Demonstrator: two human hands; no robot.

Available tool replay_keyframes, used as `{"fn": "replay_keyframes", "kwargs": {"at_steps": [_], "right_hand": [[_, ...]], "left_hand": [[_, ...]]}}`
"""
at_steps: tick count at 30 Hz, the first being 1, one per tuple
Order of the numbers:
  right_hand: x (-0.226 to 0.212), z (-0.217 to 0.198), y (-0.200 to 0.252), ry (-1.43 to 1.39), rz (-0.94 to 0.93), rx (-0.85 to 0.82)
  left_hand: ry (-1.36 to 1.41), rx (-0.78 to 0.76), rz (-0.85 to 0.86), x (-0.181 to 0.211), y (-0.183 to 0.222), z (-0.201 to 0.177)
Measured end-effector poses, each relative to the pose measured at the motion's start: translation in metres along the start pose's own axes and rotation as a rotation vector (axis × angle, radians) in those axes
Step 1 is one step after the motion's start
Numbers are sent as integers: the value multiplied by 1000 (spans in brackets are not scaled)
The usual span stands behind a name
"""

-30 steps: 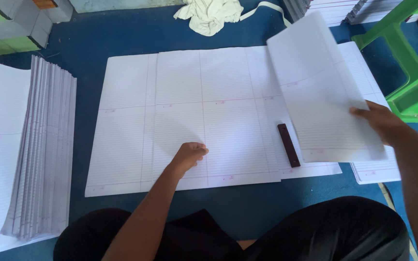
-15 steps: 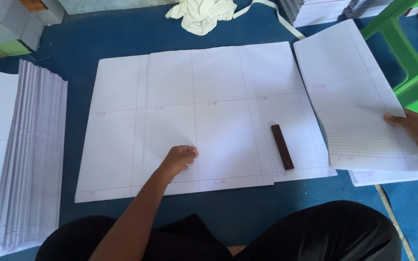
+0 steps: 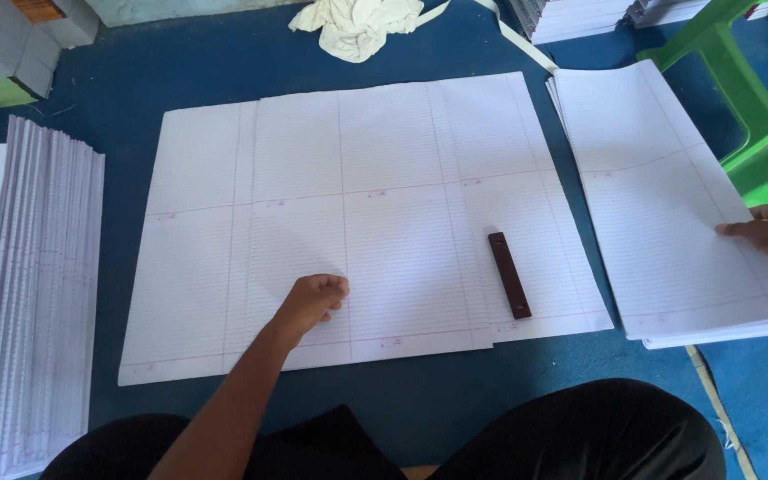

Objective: The person folds large lined paper sheets in half and presses the crease with a small wooden block. They repeat this process for multiple sheets, stacking the folded sheets to the right side of the workspace.

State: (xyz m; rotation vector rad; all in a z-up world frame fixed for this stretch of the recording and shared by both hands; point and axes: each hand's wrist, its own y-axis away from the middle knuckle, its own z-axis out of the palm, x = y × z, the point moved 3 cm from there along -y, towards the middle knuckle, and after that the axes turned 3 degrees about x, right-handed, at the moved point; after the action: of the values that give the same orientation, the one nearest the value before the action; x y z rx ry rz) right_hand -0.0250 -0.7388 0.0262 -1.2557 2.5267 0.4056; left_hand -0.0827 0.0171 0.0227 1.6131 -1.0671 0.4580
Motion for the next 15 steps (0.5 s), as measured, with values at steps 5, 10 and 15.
{"fn": "replay_keyframes", "kwargs": {"at_steps": [5, 10, 15], "right_hand": [[9, 8, -11, 175, -18, 171], [14, 9, -8, 53, -223, 283], [16, 11, -18, 175, -351, 426]], "left_hand": [[-18, 9, -16, 2, 3, 1], [-34, 17, -29, 5, 5, 1], [-26, 15, -16, 6, 5, 2]]}}
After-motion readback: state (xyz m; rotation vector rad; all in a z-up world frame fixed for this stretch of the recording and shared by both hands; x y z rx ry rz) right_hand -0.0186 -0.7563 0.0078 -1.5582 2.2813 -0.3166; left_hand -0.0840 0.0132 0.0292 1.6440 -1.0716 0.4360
